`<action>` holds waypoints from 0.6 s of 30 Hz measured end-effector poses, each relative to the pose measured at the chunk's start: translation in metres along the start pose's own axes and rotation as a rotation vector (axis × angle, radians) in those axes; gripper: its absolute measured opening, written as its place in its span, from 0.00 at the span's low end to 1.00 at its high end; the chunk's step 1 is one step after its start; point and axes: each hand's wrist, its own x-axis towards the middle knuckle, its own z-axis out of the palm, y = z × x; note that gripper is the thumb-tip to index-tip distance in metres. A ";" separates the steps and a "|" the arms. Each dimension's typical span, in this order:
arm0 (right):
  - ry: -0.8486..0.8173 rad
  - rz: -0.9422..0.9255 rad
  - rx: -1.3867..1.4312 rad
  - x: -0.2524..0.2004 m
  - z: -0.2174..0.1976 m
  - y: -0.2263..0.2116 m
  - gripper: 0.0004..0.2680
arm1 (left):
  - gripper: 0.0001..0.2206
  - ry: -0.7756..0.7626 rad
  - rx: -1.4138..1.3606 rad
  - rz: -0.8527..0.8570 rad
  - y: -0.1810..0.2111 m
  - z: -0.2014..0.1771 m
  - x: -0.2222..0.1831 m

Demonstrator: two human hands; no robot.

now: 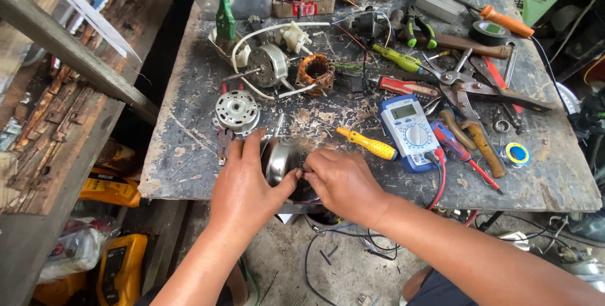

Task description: A person is reassembling the components of a small electric motor using a screwdriver and pliers on a cluttered workbench.

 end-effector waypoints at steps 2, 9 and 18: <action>0.000 -0.005 0.020 0.000 0.000 -0.003 0.03 | 0.39 -0.012 0.005 -0.010 0.002 -0.001 0.000; -0.083 0.064 0.006 -0.001 -0.013 -0.010 0.14 | 0.37 0.040 -0.097 0.013 0.013 0.000 0.000; 0.080 0.144 -0.523 -0.008 -0.031 0.035 0.13 | 0.38 0.294 -0.433 0.100 0.009 0.042 0.001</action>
